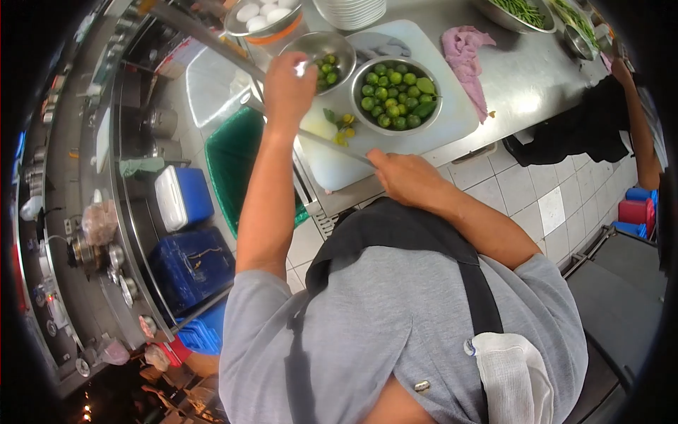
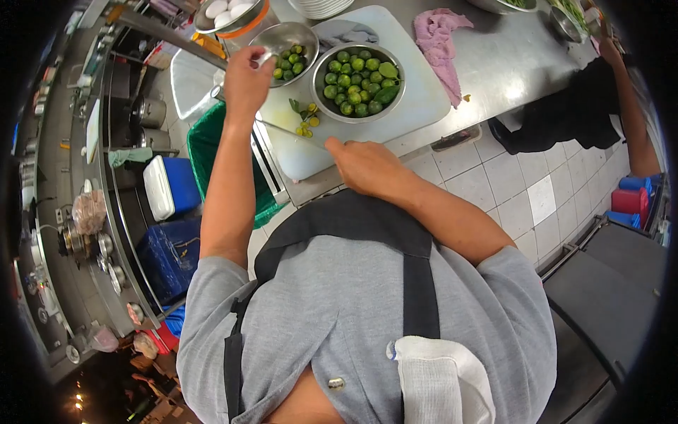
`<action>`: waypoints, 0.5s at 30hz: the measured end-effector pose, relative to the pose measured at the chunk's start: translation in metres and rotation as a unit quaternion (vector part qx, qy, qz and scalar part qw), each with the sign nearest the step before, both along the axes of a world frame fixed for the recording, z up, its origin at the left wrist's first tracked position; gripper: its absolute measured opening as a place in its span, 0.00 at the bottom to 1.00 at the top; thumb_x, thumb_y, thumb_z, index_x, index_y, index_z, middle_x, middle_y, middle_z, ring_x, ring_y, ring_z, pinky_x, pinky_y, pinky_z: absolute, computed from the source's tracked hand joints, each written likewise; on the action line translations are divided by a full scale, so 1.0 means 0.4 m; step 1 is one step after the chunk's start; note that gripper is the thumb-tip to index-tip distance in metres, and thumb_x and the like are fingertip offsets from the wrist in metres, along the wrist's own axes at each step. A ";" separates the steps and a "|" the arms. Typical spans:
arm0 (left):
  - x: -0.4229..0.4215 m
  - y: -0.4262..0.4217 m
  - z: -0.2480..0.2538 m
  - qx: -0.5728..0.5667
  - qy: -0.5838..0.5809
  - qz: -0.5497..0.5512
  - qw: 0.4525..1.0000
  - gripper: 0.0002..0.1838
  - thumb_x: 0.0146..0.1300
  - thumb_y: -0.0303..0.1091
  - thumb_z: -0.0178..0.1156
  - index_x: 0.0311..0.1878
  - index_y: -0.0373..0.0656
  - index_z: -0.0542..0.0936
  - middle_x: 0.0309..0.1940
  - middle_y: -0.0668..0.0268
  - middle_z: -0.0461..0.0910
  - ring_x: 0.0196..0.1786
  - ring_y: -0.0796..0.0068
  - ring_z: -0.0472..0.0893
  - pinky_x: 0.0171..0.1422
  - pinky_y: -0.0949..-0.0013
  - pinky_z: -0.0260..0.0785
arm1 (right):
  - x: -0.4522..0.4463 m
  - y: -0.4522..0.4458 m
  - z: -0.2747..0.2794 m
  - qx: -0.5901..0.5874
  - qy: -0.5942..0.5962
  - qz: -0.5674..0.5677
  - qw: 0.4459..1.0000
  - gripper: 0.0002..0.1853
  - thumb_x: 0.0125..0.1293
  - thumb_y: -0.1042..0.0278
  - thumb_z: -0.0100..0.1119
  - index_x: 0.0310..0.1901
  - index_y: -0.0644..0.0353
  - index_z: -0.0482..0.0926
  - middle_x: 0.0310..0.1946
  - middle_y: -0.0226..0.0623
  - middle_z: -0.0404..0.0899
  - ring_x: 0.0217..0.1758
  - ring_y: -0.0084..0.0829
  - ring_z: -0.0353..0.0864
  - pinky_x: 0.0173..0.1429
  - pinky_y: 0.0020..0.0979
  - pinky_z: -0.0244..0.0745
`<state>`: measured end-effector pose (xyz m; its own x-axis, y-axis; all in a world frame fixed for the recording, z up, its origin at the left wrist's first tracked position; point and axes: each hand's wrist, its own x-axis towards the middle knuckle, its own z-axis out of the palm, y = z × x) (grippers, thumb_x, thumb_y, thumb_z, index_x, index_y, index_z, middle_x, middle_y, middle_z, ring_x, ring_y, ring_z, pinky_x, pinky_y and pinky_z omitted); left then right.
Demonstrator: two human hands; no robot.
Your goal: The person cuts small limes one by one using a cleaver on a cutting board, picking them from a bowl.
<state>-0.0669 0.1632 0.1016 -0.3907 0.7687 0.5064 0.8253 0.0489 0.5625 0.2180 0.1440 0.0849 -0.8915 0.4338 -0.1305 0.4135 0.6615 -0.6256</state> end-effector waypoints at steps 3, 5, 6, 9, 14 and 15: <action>0.082 0.054 -0.026 -0.065 0.060 -0.103 0.991 0.15 0.63 0.36 0.73 0.51 0.41 0.87 0.42 0.56 0.86 0.45 0.55 0.85 0.50 0.55 0.77 | 0.005 -0.009 -0.007 0.009 0.002 -0.012 1.000 0.10 0.73 0.73 0.50 0.53 0.64 0.71 0.36 0.59 0.86 0.42 0.63 0.87 0.47 0.59 0.81; 0.162 0.060 -0.032 -0.157 0.094 -0.168 0.969 0.15 0.62 0.35 0.73 0.51 0.44 0.87 0.43 0.56 0.85 0.48 0.52 0.85 0.52 0.52 0.76 | 0.006 -0.013 -0.013 0.006 -0.001 -0.016 1.000 0.11 0.72 0.74 0.50 0.53 0.64 0.71 0.37 0.59 0.86 0.42 0.63 0.87 0.47 0.58 0.81; 0.187 0.060 -0.042 -0.166 0.142 -0.175 0.960 0.15 0.61 0.34 0.72 0.51 0.45 0.87 0.43 0.57 0.85 0.49 0.52 0.85 0.53 0.51 0.75 | 0.005 -0.011 -0.015 0.003 -0.004 -0.016 1.000 0.11 0.72 0.74 0.50 0.54 0.64 0.71 0.37 0.59 0.86 0.42 0.63 0.88 0.47 0.58 0.81; 0.228 0.068 -0.074 -0.178 0.252 -0.182 0.934 0.15 0.59 0.31 0.70 0.50 0.48 0.86 0.44 0.61 0.84 0.51 0.54 0.84 0.56 0.49 0.71 | 0.009 -0.010 -0.011 0.014 -0.008 -0.012 1.000 0.11 0.71 0.74 0.51 0.53 0.64 0.71 0.37 0.59 0.86 0.41 0.62 0.88 0.46 0.58 0.81; 0.207 0.071 -0.081 -0.165 0.200 -0.193 0.946 0.15 0.60 0.31 0.70 0.51 0.46 0.86 0.45 0.62 0.84 0.52 0.54 0.83 0.56 0.49 0.71 | 0.007 -0.014 -0.013 0.026 -0.005 -0.002 1.000 0.12 0.70 0.75 0.53 0.53 0.64 0.72 0.37 0.57 0.86 0.40 0.61 0.88 0.45 0.57 0.82; 0.203 0.066 -0.077 -0.157 0.180 -0.197 0.951 0.15 0.60 0.31 0.70 0.51 0.46 0.86 0.46 0.62 0.84 0.52 0.54 0.83 0.56 0.50 0.71 | 0.007 -0.016 -0.011 0.032 -0.006 0.001 0.999 0.12 0.69 0.75 0.53 0.53 0.64 0.72 0.37 0.57 0.86 0.40 0.61 0.88 0.44 0.57 0.82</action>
